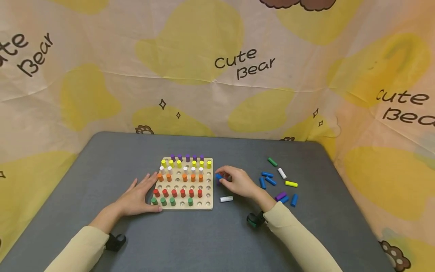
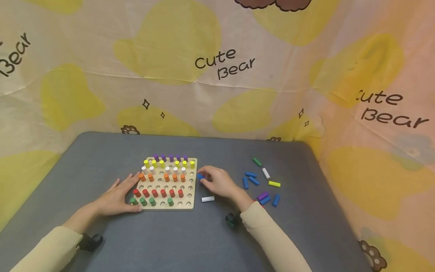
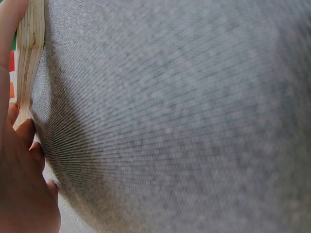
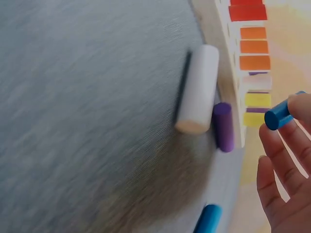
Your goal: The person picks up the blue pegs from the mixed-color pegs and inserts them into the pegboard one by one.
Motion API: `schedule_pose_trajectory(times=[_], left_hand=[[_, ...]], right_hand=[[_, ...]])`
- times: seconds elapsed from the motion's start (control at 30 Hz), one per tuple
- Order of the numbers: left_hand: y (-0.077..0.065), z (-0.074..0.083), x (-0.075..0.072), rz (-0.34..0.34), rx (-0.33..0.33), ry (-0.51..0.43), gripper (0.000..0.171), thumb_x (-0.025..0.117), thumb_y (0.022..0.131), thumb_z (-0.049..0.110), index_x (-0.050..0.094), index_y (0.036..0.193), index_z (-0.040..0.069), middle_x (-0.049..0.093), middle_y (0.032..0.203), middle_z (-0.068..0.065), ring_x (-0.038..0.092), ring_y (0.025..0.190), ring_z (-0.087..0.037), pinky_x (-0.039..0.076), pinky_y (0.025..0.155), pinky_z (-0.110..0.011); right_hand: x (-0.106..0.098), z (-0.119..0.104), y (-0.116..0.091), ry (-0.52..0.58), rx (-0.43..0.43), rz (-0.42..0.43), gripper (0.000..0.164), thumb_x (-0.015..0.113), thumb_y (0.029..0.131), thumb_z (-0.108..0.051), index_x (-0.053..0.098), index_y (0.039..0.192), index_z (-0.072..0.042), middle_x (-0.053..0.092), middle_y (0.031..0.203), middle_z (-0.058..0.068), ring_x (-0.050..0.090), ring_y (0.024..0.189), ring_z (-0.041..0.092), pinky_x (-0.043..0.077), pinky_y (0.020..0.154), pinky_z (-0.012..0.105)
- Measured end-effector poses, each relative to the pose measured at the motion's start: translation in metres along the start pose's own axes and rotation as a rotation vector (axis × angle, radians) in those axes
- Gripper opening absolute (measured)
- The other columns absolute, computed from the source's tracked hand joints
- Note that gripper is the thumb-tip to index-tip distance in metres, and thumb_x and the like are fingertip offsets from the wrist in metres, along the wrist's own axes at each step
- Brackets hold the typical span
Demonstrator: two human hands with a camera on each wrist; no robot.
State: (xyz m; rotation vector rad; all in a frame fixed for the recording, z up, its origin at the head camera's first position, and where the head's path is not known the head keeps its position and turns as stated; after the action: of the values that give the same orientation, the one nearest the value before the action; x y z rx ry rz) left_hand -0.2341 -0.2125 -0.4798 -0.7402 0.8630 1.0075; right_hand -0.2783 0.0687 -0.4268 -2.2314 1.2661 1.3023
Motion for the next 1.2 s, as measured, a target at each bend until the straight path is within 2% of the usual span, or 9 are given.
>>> schedule_pose_trajectory(times=[0.2,0.47,0.8,1.03,1.2], left_hand=[[0.0,0.001,-0.001,-0.003,-0.003,-0.01,0.115,0.068,0.063,0.068,0.017,0.148,0.009,0.016,0.154,-0.013,0.01,0.14,-0.038,0.0,0.106,-0.064],[0.001,-0.004,0.001,-0.001,-0.014,-0.001,0.117,0.067,0.062,0.07,0.016,0.148,0.011,0.015,0.154,-0.013,0.009,0.14,-0.037,0.0,0.106,-0.063],[0.002,0.0,0.001,-0.002,0.0,-0.016,0.115,0.068,0.063,0.068,0.016,0.148,0.011,0.016,0.154,-0.013,0.009,0.14,-0.037,0.0,0.106,-0.063],[0.001,0.0,0.001,0.003,-0.003,-0.011,0.115,0.068,0.063,0.068,0.017,0.148,0.01,0.016,0.153,-0.013,0.01,0.14,-0.037,0.001,0.106,-0.063],[0.001,0.0,0.0,0.009,-0.001,-0.01,0.115,0.068,0.063,0.069,0.018,0.148,0.011,0.017,0.153,-0.012,0.011,0.14,-0.037,0.001,0.106,-0.063]], right_hand=[[-0.001,-0.008,0.014,0.062,0.007,0.035,0.028,0.061,0.088,-0.014,0.059,0.115,-0.012,0.063,0.097,-0.003,0.058,0.081,0.006,0.05,0.07,0.022],[0.002,-0.025,0.03,0.125,-0.037,0.063,0.026,0.061,0.088,-0.012,0.059,0.113,-0.006,0.065,0.097,0.002,0.062,0.08,0.009,0.05,0.067,0.02],[0.014,-0.045,0.047,0.185,-0.049,0.049,0.022,0.061,0.087,-0.01,0.057,0.109,-0.008,0.064,0.1,0.003,0.064,0.085,0.012,0.05,0.07,0.017],[0.03,-0.064,0.06,0.228,-0.072,0.012,0.022,0.06,0.088,-0.009,0.057,0.109,-0.006,0.063,0.103,0.005,0.065,0.086,0.015,0.05,0.07,0.016],[0.044,-0.075,0.067,0.222,-0.065,-0.016,0.021,0.059,0.089,-0.011,0.057,0.11,-0.007,0.062,0.103,0.002,0.063,0.089,0.009,0.049,0.073,0.013]])
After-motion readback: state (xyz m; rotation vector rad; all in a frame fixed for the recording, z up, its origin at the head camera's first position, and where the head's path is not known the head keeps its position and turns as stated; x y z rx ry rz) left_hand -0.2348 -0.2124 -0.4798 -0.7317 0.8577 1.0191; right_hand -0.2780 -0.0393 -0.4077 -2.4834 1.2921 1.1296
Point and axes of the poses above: each hand's wrist, its own y-axis towards the middle knuckle, its own x-axis out of the palm, z = x × y, the point moved 9 cm from there along y, towards the middle knuckle
